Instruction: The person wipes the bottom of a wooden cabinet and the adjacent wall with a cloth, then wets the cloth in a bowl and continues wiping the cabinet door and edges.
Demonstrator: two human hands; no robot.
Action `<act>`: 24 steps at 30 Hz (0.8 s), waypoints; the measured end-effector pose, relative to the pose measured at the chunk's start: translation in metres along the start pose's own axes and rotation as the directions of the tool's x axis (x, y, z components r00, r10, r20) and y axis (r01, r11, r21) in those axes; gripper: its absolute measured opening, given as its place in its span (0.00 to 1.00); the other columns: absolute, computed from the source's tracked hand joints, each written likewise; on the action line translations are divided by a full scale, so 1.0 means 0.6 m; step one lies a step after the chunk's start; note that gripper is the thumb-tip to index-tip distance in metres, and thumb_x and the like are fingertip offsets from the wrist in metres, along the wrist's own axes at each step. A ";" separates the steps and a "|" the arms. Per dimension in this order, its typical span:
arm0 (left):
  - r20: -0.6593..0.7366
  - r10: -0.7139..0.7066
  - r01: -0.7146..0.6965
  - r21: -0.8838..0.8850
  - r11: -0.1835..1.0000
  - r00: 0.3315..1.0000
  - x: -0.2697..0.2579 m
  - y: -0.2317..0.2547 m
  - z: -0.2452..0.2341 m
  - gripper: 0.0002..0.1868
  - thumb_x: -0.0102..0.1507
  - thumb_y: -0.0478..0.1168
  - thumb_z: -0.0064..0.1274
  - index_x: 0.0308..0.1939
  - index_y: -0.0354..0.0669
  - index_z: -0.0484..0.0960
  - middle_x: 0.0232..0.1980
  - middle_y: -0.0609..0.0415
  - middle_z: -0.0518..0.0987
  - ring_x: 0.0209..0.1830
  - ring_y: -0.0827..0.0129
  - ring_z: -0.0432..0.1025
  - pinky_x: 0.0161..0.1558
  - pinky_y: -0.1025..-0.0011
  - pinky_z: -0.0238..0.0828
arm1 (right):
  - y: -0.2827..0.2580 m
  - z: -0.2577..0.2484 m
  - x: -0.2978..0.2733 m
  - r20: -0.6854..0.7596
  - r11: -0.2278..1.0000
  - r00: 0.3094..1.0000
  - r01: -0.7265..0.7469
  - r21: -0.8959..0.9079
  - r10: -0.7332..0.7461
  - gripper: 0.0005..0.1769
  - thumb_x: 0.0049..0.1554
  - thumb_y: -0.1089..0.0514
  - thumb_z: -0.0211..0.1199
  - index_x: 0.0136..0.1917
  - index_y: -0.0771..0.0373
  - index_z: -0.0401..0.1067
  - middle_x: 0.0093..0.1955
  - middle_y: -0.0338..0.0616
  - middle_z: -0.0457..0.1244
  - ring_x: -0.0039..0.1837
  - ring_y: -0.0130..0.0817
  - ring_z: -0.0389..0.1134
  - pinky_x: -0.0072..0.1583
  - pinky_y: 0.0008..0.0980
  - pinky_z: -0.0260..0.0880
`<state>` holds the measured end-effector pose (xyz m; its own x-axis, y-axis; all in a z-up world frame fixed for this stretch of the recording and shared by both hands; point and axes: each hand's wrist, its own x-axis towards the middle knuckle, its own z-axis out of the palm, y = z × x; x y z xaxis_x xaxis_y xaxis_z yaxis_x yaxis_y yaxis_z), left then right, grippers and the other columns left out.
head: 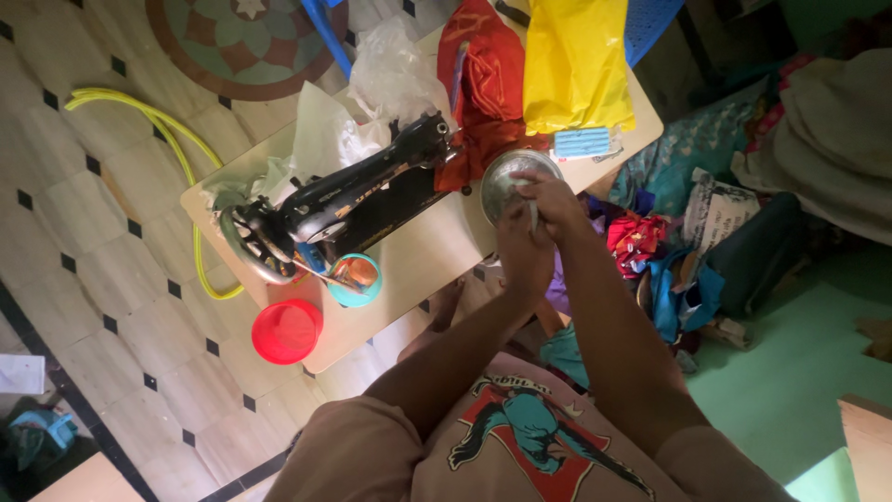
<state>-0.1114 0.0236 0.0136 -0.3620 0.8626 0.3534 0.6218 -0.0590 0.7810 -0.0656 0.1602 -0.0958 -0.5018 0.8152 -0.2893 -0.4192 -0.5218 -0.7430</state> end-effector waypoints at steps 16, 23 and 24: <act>0.217 -0.407 0.431 -0.077 0.899 0.887 0.017 0.022 -0.013 0.18 0.70 0.46 0.40 0.50 0.36 0.81 0.36 0.36 0.82 0.36 0.46 0.79 0.41 0.54 0.71 | 0.006 -0.051 0.095 0.316 -0.016 0.931 0.318 -0.948 -0.181 0.11 0.58 0.55 0.60 0.48 0.57 0.81 0.47 0.44 0.72 0.49 0.39 0.72 0.52 0.39 0.72; 0.123 -0.740 0.705 -0.439 0.557 0.661 0.028 0.014 0.000 0.22 0.68 0.46 0.41 0.54 0.33 0.81 0.49 0.34 0.83 0.47 0.48 0.78 0.48 0.58 0.72 | 0.048 -0.019 0.121 0.290 -0.353 0.929 0.198 -0.914 -0.230 0.14 0.59 0.52 0.57 0.49 0.57 0.81 0.49 0.50 0.72 0.53 0.48 0.73 0.56 0.46 0.71; 0.144 -0.777 0.720 -0.506 0.474 0.613 0.027 0.010 0.004 0.23 0.68 0.45 0.40 0.53 0.30 0.81 0.50 0.33 0.83 0.47 0.46 0.78 0.48 0.57 0.73 | 0.052 -0.011 0.118 0.276 -0.369 0.936 0.182 -0.911 -0.219 0.14 0.58 0.52 0.57 0.49 0.57 0.82 0.50 0.50 0.71 0.54 0.49 0.73 0.57 0.46 0.71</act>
<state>-0.1119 0.0385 0.0230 -0.6048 0.6470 -0.4643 -0.3173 0.3390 0.8857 -0.1090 0.2031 -0.1436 -0.5866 0.8078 0.0584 0.7528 0.5704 -0.3286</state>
